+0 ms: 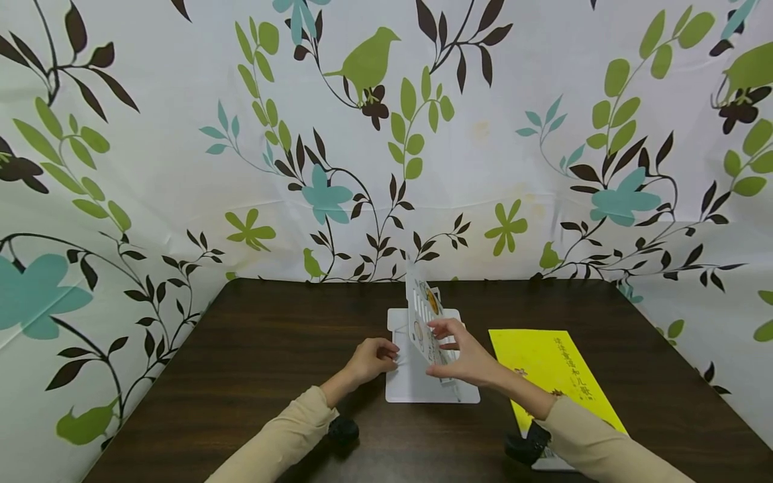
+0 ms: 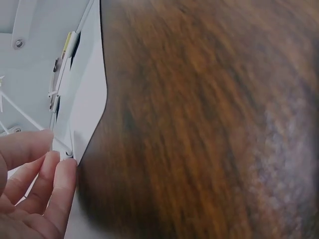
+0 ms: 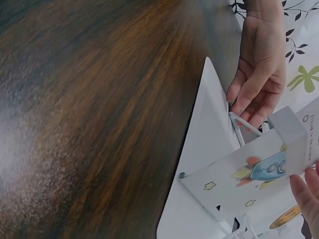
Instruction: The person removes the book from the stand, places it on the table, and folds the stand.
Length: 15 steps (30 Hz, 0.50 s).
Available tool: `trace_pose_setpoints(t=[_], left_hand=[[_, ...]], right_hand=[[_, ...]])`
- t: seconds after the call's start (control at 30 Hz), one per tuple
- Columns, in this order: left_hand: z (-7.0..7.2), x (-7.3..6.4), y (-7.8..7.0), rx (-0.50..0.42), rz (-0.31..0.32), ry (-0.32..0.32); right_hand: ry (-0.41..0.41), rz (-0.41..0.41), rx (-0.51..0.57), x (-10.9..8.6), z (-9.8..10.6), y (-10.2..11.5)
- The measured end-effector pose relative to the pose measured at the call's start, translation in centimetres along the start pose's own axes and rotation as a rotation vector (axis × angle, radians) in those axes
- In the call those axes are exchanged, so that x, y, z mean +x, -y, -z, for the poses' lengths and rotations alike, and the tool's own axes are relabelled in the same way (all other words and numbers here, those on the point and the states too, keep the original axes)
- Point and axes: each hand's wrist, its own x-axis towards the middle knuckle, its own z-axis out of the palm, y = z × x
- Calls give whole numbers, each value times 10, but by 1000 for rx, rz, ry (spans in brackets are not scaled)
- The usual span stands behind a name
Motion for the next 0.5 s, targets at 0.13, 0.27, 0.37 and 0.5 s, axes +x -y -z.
trace_pose_setpoints(t=[0.13,0.27,0.37,0.5], left_hand=[[0,0,1,7,-11,-11],[-1,1,4,19,-16,-17],[-2,1,5,17,-27,-20],[-3,0,5,21,-47,-29]], right_hand=[[4,9,-18,0,0,-1],[18,3,-39,0,1,-1],[21,7,-49,0,1,-2],[14,5,-67,-1,0,-3]])
